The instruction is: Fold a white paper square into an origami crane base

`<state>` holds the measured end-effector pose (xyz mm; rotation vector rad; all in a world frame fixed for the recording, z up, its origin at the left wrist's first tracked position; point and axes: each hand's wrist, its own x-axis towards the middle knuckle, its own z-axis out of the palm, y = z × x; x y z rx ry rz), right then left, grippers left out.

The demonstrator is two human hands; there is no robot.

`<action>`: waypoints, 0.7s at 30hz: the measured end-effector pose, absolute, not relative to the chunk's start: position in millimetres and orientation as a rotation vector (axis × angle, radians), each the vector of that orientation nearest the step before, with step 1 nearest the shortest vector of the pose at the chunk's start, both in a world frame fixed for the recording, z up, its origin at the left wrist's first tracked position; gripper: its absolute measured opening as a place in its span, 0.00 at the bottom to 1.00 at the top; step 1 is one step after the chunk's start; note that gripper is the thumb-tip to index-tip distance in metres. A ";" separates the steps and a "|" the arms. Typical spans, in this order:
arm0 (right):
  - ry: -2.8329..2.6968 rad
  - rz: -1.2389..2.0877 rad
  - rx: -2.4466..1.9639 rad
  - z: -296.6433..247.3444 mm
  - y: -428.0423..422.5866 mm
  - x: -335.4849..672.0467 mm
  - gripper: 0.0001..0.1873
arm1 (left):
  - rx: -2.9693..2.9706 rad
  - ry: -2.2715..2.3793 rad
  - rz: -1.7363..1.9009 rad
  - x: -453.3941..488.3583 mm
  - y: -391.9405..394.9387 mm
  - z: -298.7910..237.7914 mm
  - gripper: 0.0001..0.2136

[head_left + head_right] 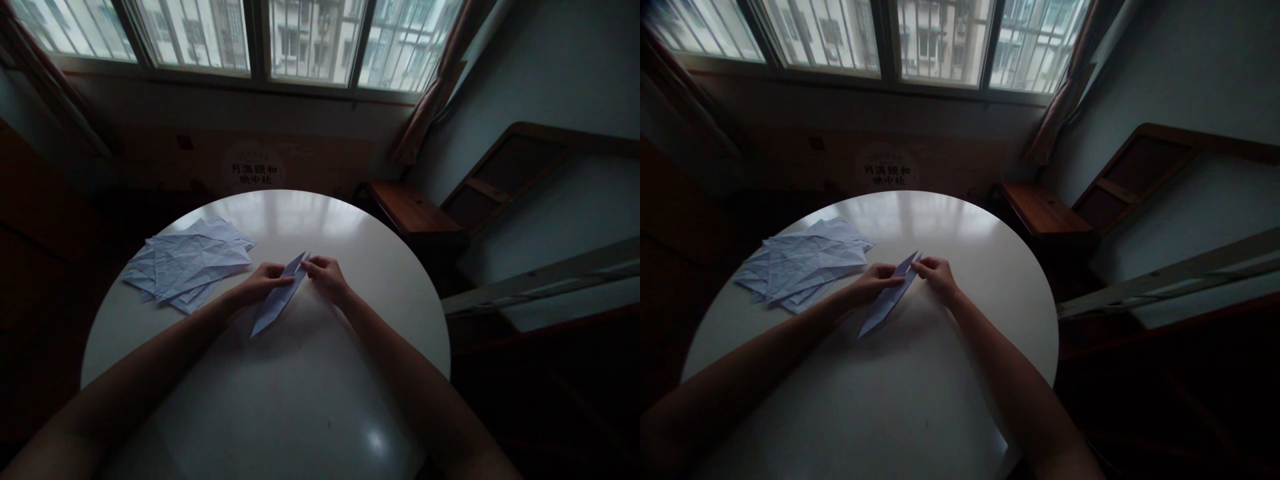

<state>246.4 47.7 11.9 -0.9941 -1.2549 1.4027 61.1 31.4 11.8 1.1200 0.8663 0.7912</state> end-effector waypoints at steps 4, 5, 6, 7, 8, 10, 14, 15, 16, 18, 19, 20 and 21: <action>-1.170 1.424 -0.979 10.6 50.8 248.9 0.19 | 1.129 0.830 0.719 56.8 33.6 14.1 0.21; -1.142 1.431 -0.975 10.7 51.3 249.6 0.19 | 1.130 0.825 0.704 56.2 33.8 14.9 0.21; -1.111 1.439 -0.971 10.9 51.7 250.3 0.19 | 1.131 0.822 0.691 55.8 33.8 15.6 0.20; -1.080 1.449 -0.969 11.4 51.9 251.2 0.19 | 1.132 0.819 0.679 55.4 33.9 16.2 0.20; -1.053 1.459 -0.967 12.2 52.1 252.0 0.19 | 1.131 0.819 0.668 55.2 33.9 16.6 0.20; -1.024 1.476 -0.960 14.0 52.1 253.5 0.20 | 1.117 0.820 0.660 55.0 33.7 16.7 0.20; -1.015 1.493 -0.946 16.7 51.9 254.6 0.23 | 1.074 0.837 0.701 56.5 32.3 16.4 0.20; -1.019 1.495 -0.944 16.7 51.9 254.5 0.23 | 1.067 0.843 0.716 57.3 31.8 16.5 0.20; -1.026 1.496 -0.943 16.4 52.1 254.4 0.24 | 1.062 0.851 0.728 58.0 31.3 16.8 0.20; -1.048 1.497 -0.943 14.9 52.5 254.0 0.24 | 1.058 0.869 0.747 59.3 30.8 17.1 0.20; -1.058 1.496 -0.942 13.9 52.8 253.8 0.24 | 1.060 0.874 0.755 59.7 30.7 17.0 0.20; -1.066 1.494 -0.940 12.9 53.1 253.7 0.23 | 1.064 0.875 0.757 59.8 30.9 16.6 0.20; -1.069 1.491 -0.936 11.9 53.4 253.5 0.22 | 1.070 0.871 0.757 59.7 31.2 16.0 0.20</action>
